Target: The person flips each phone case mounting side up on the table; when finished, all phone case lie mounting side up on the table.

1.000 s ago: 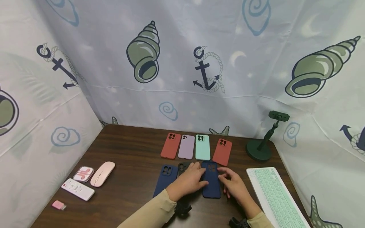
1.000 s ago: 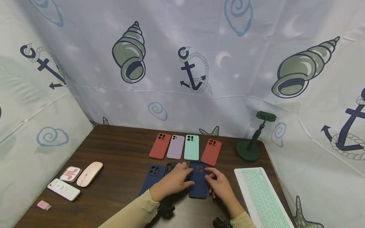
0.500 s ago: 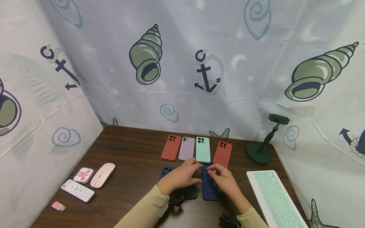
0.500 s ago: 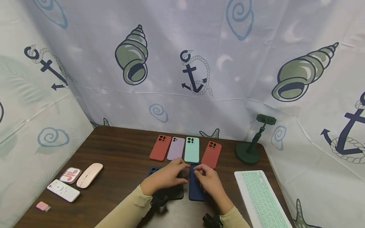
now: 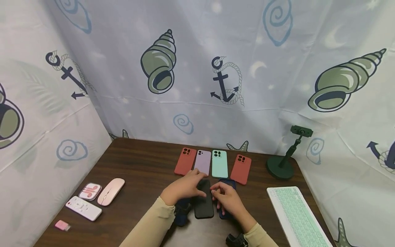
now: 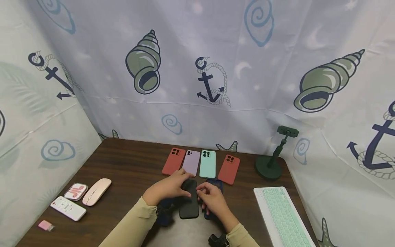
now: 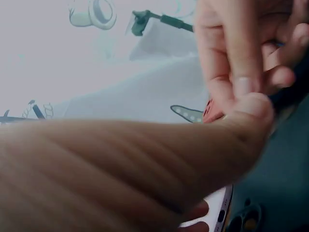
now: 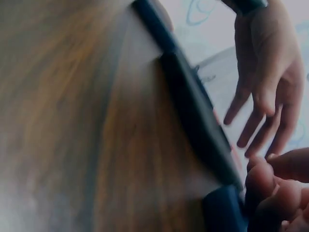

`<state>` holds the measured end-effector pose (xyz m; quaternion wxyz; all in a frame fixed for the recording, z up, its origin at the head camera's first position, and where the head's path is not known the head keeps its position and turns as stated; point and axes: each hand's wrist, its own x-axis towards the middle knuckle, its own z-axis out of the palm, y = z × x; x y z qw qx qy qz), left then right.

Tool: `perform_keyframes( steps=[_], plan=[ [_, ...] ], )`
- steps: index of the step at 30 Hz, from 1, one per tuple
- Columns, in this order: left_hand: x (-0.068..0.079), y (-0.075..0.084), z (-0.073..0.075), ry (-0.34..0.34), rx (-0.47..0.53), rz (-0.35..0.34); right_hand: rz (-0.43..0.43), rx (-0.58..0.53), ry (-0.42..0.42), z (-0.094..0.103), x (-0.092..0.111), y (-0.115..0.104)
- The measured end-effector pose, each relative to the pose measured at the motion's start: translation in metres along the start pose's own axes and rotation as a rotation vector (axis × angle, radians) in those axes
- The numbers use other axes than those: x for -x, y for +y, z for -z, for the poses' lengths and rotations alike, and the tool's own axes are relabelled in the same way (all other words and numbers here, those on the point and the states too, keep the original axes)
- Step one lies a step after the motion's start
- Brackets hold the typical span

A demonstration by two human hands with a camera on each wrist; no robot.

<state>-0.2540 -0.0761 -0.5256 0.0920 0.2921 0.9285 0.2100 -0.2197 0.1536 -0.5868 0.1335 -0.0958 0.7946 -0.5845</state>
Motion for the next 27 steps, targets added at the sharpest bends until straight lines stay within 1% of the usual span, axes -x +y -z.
perform_keyframes(
  steps=[2,4,8,20,27],
  plan=[
    [0.0,-0.001,0.0,-0.03,-0.002,0.02,-0.005,0.001,0.011,-0.001,0.001,0.004],
    [0.0,-0.001,0.0,-0.054,-0.012,0.033,-0.013,0.019,0.042,-0.001,0.001,0.006],
    [-0.001,-0.002,-0.002,-0.087,-0.048,0.046,-0.036,0.069,0.074,-0.001,0.003,0.007],
    [0.001,-0.005,-0.011,-0.132,-0.165,0.081,-0.046,0.094,0.085,-0.006,0.002,0.005],
    [-0.001,-0.002,-0.014,-0.124,-0.165,0.074,-0.039,0.122,0.06,-0.007,0.001,0.007]
  ],
)
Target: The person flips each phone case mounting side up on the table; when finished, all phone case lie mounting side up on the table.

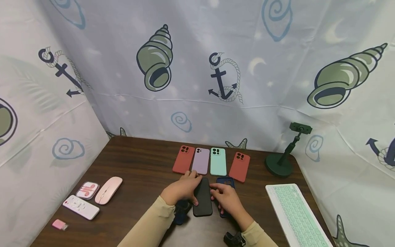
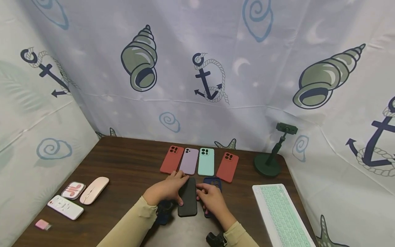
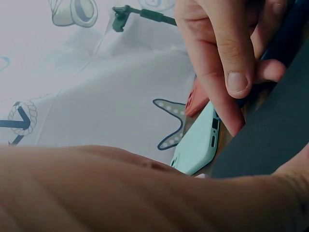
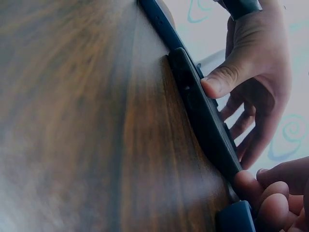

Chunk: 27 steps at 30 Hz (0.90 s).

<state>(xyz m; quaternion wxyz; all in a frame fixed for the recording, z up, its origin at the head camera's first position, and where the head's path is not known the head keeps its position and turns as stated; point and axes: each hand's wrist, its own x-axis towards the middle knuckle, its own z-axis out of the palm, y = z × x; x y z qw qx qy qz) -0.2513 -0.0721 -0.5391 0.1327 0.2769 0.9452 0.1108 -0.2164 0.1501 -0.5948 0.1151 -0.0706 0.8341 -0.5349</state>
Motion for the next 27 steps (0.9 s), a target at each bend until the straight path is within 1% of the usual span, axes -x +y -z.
perform_keyframes(
  steps=[5,12,18,23,27],
  plan=[
    [-0.0017,0.0002,-0.0022,0.017,0.008,-0.027,0.028,0.021,-0.002,0.001,-0.0008,0.0009],
    [-0.0022,0.0003,-0.0026,0.015,0.043,-0.006,0.035,-0.024,-0.022,0.0025,-0.0012,0.0028],
    [-0.003,0.0006,-0.0002,0.026,0.053,-0.015,0.041,-0.052,-0.006,0.004,-0.001,0.0018],
    [-0.0013,0.0002,0.0005,0.02,0.078,-0.01,0.041,-0.054,0.004,0.0016,-0.0005,0.0056],
    [-0.0015,0.0003,0.0015,0.031,0.1,-0.022,0.072,-0.059,0.026,0.0015,-0.0021,0.0058]
  ],
)
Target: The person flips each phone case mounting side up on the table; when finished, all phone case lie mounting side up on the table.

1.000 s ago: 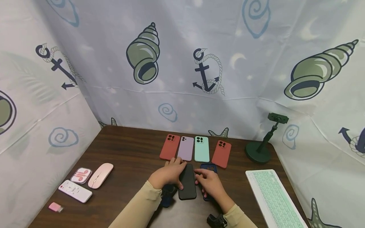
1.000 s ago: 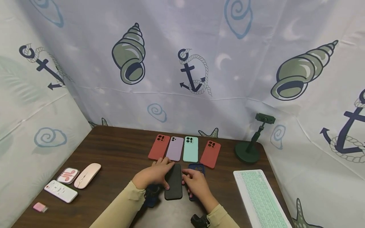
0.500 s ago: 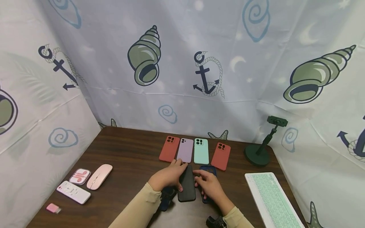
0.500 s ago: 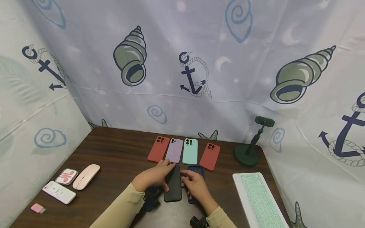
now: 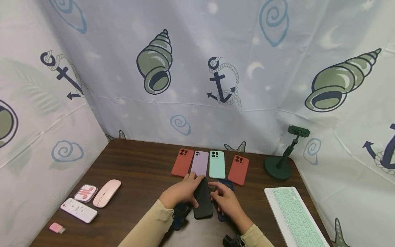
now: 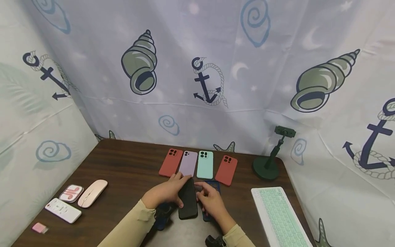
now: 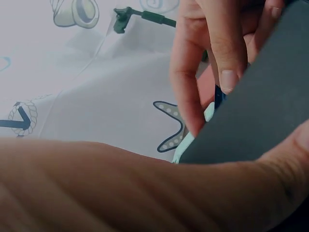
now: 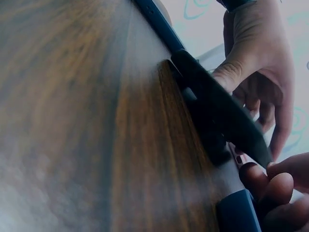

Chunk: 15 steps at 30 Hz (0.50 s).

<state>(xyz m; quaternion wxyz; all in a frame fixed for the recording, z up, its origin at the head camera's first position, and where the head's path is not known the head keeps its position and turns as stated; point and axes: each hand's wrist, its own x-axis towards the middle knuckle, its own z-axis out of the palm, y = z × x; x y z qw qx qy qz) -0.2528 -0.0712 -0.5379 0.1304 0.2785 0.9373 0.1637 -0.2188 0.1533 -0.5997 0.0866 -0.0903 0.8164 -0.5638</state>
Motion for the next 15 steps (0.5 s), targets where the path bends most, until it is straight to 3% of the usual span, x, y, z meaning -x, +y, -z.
perform_keyframes(
  steps=[10,15],
  plan=[
    [-0.0056,-0.0003,-0.0021,0.054,0.006,-0.016,0.06,-0.087,0.004,0.0046,-0.0027,-0.0029],
    [-0.004,0.0007,-0.0038,0.04,0.029,-0.019,0.049,-0.129,-0.007,0.0047,0.0004,-0.001]
  ],
)
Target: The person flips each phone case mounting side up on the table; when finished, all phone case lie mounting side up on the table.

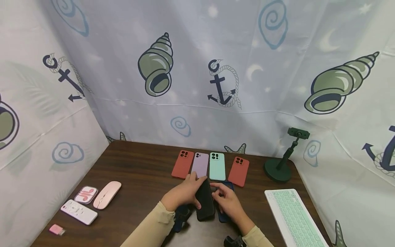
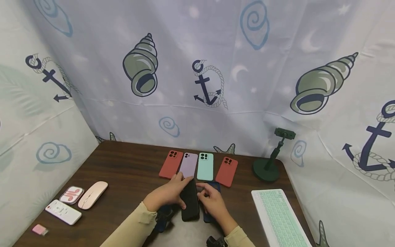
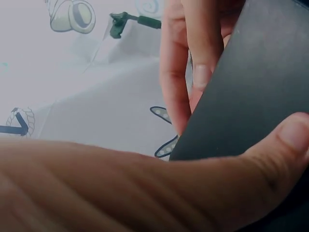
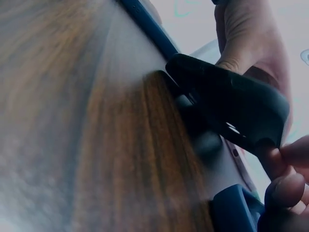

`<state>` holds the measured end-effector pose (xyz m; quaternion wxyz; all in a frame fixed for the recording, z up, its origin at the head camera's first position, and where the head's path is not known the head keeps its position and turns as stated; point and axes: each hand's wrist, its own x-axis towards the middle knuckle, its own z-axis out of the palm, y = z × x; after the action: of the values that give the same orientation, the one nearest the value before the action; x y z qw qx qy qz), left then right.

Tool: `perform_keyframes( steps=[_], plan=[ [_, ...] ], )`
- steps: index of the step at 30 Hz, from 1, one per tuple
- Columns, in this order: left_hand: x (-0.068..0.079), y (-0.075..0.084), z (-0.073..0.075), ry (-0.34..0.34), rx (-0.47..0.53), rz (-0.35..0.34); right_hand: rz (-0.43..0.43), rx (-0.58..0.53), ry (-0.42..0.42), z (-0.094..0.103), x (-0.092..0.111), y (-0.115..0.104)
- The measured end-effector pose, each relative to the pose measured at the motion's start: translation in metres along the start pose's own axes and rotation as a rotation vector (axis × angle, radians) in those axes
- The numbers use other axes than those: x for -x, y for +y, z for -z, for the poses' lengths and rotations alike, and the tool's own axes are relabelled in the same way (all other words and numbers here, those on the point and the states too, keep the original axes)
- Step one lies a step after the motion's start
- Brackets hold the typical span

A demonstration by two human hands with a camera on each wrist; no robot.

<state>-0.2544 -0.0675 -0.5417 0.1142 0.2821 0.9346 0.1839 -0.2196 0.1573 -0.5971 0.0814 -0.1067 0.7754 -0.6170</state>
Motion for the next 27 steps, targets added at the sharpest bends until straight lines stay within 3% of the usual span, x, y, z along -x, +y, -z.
perform_keyframes(
  steps=[5,12,15,22,27],
  plan=[
    [0.002,-0.0015,0.0023,-0.036,0.058,-0.012,0.025,-0.088,-0.045,0.001,0.0004,0.0007],
    [0.0036,0.001,0.0072,-0.034,0.139,-0.03,0.059,-0.257,-0.215,0.0081,-0.0008,0.0049],
    [0.0028,0.0025,0.0072,-0.041,0.158,-0.021,0.067,-0.235,-0.244,0.0089,-0.0013,0.0067],
    [0.001,-0.0021,0.0059,-0.03,0.242,-0.009,0.056,-0.107,-0.219,0.0042,-0.0027,0.0053],
    [0.0009,-0.0065,0.0063,-0.043,0.287,-0.023,0.087,-0.086,-0.215,0.0033,-0.0034,0.0062]
  ],
)
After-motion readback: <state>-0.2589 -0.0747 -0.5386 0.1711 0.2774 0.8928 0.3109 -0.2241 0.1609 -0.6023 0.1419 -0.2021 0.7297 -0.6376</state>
